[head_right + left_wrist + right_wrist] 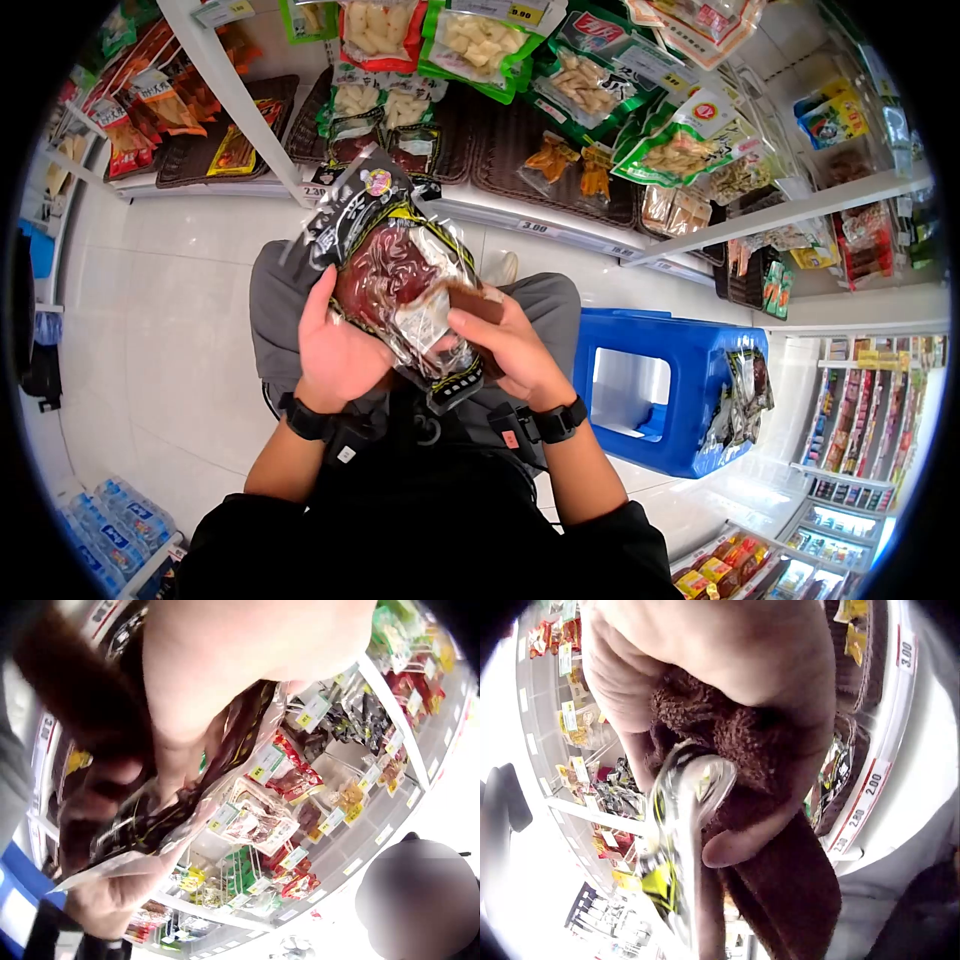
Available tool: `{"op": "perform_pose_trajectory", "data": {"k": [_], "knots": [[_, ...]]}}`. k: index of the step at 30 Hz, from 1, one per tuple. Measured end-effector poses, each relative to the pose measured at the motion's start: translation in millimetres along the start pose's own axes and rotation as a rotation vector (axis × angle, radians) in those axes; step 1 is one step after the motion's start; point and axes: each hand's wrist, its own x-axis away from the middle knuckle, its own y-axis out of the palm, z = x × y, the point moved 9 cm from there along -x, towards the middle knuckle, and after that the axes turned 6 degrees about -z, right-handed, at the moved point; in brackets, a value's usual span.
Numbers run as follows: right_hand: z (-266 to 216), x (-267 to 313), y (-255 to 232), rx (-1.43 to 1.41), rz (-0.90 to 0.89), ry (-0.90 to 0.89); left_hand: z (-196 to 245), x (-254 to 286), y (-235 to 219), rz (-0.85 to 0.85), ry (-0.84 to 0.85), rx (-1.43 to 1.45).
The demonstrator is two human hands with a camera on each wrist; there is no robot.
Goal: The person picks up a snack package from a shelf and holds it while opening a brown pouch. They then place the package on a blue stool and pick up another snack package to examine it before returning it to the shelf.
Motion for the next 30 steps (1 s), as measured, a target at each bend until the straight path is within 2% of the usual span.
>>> {"op": "perform_pose_trajectory", "data": {"k": [2,3,4,6,7,8,10,11,12,14,15,17,20,24,26,28,30], "knots": [[3.9,7.8,-15.5,-0.012,0.056,0.039,17.9,13.3,-9.3,0.11,0.004,-0.227],[-0.6,11.5,-20.3,0.027,0.078,0.027,33.2,25.1,-20.5,0.225,0.054,-0.286],[-5.5,15.3,-25.0,0.066,0.1,0.016,43.6,31.5,-19.0,0.225,0.06,-0.327],[-12.5,20.2,-31.5,0.071,0.109,0.001,56.8,36.8,-0.6,0.11,0.017,-0.242],[-16.3,20.4,-31.5,0.077,0.083,-0.022,67.1,45.7,-10.5,0.218,0.019,-0.341],[-19.9,20.9,-31.3,0.084,0.058,-0.044,70.9,49.2,-9.9,0.22,0.015,-0.345],[-19.7,22.5,-33.9,0.075,0.071,-0.026,71.6,56.5,-12.0,0.253,-0.098,-0.507],[-20.2,20.9,-33.5,0.096,0.055,-0.024,68.6,50.9,-2.9,0.05,-0.225,-0.536],[-20.2,19.7,-32.9,0.117,0.04,-0.022,73.5,48.0,8.6,0.022,-0.238,-0.684],[-14.0,19.0,-36.6,0.138,0.021,-0.009,82.8,44.5,2.6,0.106,-0.261,-1.034],[-11.0,18.9,-37.0,0.162,0.004,0.004,79.8,40.8,4.5,0.108,-0.263,-1.035],[-8.9,18.7,-38.2,0.153,-0.003,0.016,72.4,38.7,-11.2,0.313,-0.446,-1.341],[-5.8,17.6,-47.2,0.118,0.01,0.012,71.5,38.3,-41.0,0.403,-0.455,-1.287],[4.3,20.5,-69.2,0.147,0.072,0.019,73.5,36.7,-40.9,0.411,-0.55,-1.433],[7.6,20.3,-75.4,0.162,0.079,0.019,77.4,29.6,-32.3,0.405,-0.546,-1.431],[13.6,22.1,-80.3,0.139,0.142,0.079,90.1,28.7,-33.0,0.473,-0.547,-1.431],[17.0,18.1,-86.5,0.123,0.17,0.019,98.1,23.9,-28.2,0.507,-0.573,-1.419]]}}
